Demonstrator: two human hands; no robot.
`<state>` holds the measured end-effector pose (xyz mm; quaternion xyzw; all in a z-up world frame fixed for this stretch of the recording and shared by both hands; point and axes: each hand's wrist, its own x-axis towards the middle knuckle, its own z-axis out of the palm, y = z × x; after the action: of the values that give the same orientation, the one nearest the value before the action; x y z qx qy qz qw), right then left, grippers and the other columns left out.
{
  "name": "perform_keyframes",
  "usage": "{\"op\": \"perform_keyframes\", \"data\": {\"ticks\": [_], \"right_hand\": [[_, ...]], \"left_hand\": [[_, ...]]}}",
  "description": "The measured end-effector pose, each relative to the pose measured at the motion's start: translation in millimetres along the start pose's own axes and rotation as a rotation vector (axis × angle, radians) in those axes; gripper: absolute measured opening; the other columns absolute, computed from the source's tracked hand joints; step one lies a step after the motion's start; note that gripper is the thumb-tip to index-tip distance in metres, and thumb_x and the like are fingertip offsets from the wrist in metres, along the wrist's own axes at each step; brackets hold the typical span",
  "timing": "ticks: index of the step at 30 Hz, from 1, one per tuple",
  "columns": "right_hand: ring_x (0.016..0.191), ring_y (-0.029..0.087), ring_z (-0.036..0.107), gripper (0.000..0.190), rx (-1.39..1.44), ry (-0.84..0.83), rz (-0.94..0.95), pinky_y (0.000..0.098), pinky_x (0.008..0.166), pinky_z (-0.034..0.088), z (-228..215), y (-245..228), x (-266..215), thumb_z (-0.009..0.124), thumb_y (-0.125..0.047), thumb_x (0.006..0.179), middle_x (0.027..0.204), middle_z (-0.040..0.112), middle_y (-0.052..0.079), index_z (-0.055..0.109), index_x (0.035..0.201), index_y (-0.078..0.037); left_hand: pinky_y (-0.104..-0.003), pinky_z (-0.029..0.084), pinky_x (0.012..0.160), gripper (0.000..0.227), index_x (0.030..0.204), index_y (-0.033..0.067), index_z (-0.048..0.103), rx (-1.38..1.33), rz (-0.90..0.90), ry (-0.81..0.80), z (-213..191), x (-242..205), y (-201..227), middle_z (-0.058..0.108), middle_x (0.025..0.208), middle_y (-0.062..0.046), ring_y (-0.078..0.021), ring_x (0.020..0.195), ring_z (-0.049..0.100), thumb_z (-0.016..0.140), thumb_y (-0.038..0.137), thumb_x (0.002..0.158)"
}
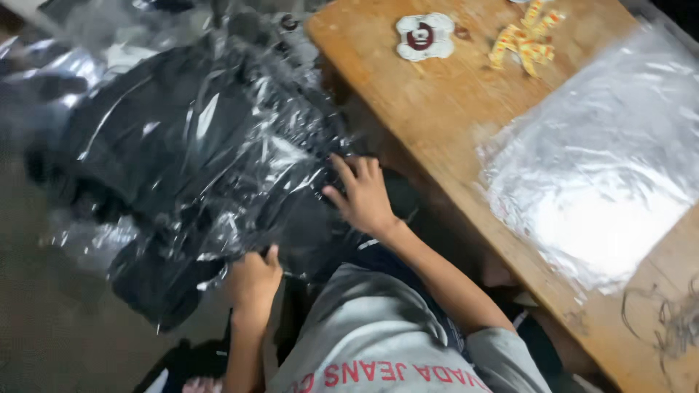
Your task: The person attaches a sticker and a chain to a small black bag, places it into a clear plastic bag, and repeats the process with additional bags. The person handles stickers, chains, and plastic bags throughout the task.
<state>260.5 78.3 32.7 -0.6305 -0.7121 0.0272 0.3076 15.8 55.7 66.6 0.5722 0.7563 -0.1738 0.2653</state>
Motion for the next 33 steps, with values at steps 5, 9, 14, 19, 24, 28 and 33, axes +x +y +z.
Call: {"op": "perform_keyframes", "data": {"ticks": [5,9,14,19,24,28,33], "right_hand": [[0.116,0.038,0.05,0.047,0.113,0.121,0.157,0.0493,0.1,0.043,-31,24,-95,0.048,-0.04,0.104,0.126,0.051,0.02,0.052,0.132,-0.002],[0.135,0.044,0.041,0.051,-0.005,-0.019,0.577,0.0525,0.114,0.034,-21,52,-229,0.061,-0.036,0.096,0.138,0.054,0.022,0.058,0.135,-0.003],[0.134,0.046,0.042,0.033,-0.252,0.085,0.836,0.0552,0.109,0.037,-58,22,-344,0.059,-0.028,0.094,0.136,0.057,0.02,0.067,0.118,-0.006],[0.137,0.038,0.045,0.046,-0.444,0.196,1.039,0.0496,0.116,0.035,-86,-31,-392,0.043,-0.045,0.105,0.148,0.05,0.015,0.058,0.137,-0.016],[0.143,0.052,0.031,0.068,-0.572,0.518,1.443,0.0651,0.111,0.034,-76,-37,-450,0.067,-0.06,0.089,0.157,0.032,0.024,0.048,0.146,-0.027],[0.125,0.044,0.05,0.056,-0.944,0.821,1.682,0.0539,0.107,0.041,-73,-31,-546,0.078,-0.019,0.08,0.134,0.055,0.02,0.06,0.131,-0.004],[0.114,0.036,0.055,0.044,-0.416,0.998,2.533,0.0514,0.085,0.049,-76,-86,-633,0.069,-0.039,0.092,0.124,0.055,0.014,0.057,0.125,-0.013]], "left_hand": [[-0.033,0.053,0.072,0.047,0.078,0.0097,0.067,0.101,0.346,-0.308,-25,-23,29,0.079,0.062,-0.002,-0.0239,0.06,0.072,0.047,0.049,0.093],[-0.028,0.059,0.055,0.024,0.082,0.0057,0.069,-0.207,0.79,-0.785,1,-28,95,0.08,0.069,-0.009,-0.0166,0.05,0.07,0.062,0.027,0.091],[-0.023,0.056,0.062,0.017,0.088,0.0097,0.068,0.212,1.066,-0.991,54,-73,213,0.072,0.076,-0.004,-0.0115,0.065,0.07,0.064,0.026,0.092],[-0.022,0.052,0.073,0.012,0.091,0.0147,0.067,0.688,1.256,-1.086,124,-155,274,0.069,0.082,0.004,-0.007,0.076,0.064,0.066,0.027,0.093],[-0.029,0.053,0.075,0.017,0.098,0.0115,0.061,0.92,1.645,-1.35,195,-219,288,0.072,0.093,-0.002,-0.0141,0.083,0.068,0.057,0.028,0.096],[-0.052,0.058,0.075,0.02,0.107,0.0009,0.065,0.967,1.667,-1.517,270,-254,279,0.072,0.093,-0.027,-0.045,0.091,0.071,0.061,0.018,0.097],[-0.04,0.057,0.078,0.017,0.113,0.0031,0.064,0.715,1.508,-1.696,378,-260,244,0.072,0.094,-0.017,-0.0237,0.087,0.068,0.058,0.007,0.097]]}}
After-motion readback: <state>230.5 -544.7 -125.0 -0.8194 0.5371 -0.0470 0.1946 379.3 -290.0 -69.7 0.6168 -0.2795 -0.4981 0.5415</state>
